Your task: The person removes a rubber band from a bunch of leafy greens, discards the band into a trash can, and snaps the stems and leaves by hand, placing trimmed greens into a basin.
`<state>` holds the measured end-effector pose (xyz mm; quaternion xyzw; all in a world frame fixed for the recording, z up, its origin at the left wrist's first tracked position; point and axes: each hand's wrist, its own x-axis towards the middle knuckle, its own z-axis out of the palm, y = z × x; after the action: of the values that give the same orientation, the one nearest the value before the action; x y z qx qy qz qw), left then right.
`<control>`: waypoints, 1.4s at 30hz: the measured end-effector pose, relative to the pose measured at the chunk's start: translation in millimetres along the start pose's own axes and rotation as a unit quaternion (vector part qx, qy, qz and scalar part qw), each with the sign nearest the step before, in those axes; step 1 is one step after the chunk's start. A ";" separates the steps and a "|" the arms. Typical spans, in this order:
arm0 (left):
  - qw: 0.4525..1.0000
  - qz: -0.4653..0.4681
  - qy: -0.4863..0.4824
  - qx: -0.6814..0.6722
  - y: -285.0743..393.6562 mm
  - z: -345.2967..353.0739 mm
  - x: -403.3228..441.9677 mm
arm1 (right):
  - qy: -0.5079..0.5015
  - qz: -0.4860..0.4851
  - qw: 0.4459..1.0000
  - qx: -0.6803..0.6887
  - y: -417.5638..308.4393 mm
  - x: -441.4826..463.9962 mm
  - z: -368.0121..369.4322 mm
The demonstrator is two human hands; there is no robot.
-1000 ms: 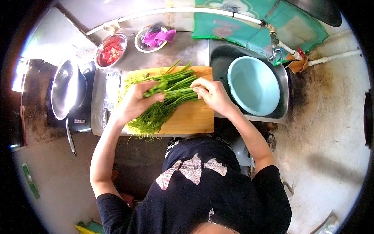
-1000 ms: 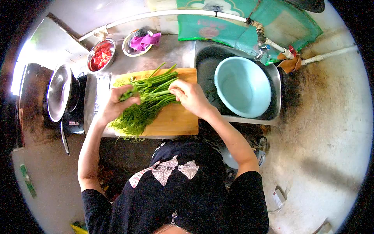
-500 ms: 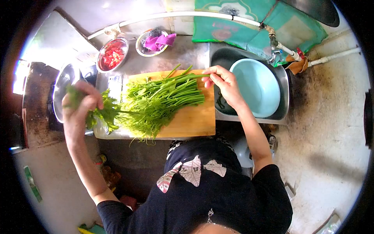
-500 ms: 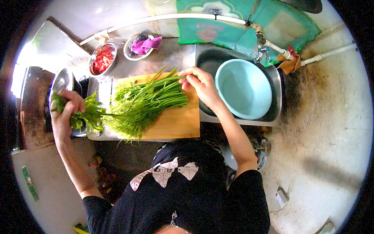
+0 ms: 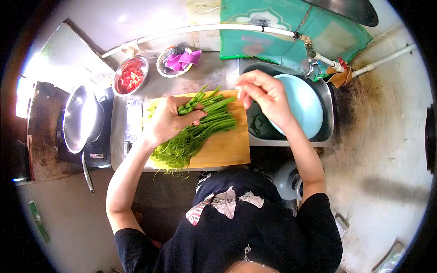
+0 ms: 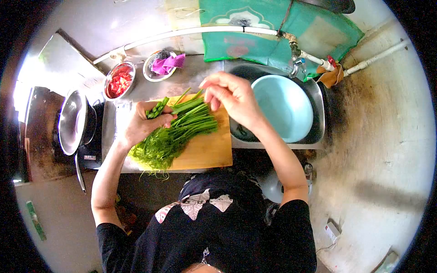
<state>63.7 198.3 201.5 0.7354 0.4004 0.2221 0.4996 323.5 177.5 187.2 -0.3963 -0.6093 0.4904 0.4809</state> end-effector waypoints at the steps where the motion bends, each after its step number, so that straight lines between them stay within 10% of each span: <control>1: 1.000 0.006 0.003 0.004 0.0 0.7 -0.4 | 0.009 -0.004 1.000 -0.022 -0.8 -0.1 -5.0; 11: 0.994 0.031 -0.013 0.109 5.7 4.3 0.5 | -0.097 -0.107 0.920 -0.364 -11.5 -5.5 14.0; 17: 0.991 0.015 -0.029 0.132 10.5 4.5 -1.7 | -0.147 -0.101 0.957 -0.230 4.6 -10.6 14.5; 23: 0.996 0.031 -0.016 0.076 6.5 6.2 -4.3 | -0.113 0.097 0.959 0.242 28.8 -27.6 33.1; 29: 0.991 -0.035 -0.057 0.113 9.4 4.7 -6.7 | -0.199 0.096 0.974 0.055 18.5 -18.6 16.7; 35: 0.981 0.029 -0.044 0.188 7.0 9.6 -2.3 | -0.143 -0.101 0.930 -0.322 8.0 -16.6 24.3; 42: 0.984 -0.013 -0.058 0.167 12.5 6.5 -2.8 | -0.096 -0.175 0.916 -0.347 9.3 -22.5 34.5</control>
<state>71.4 190.1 210.5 0.8146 0.4119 0.1023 0.3953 295.0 150.4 171.7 -0.3761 -0.8440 0.1916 0.3308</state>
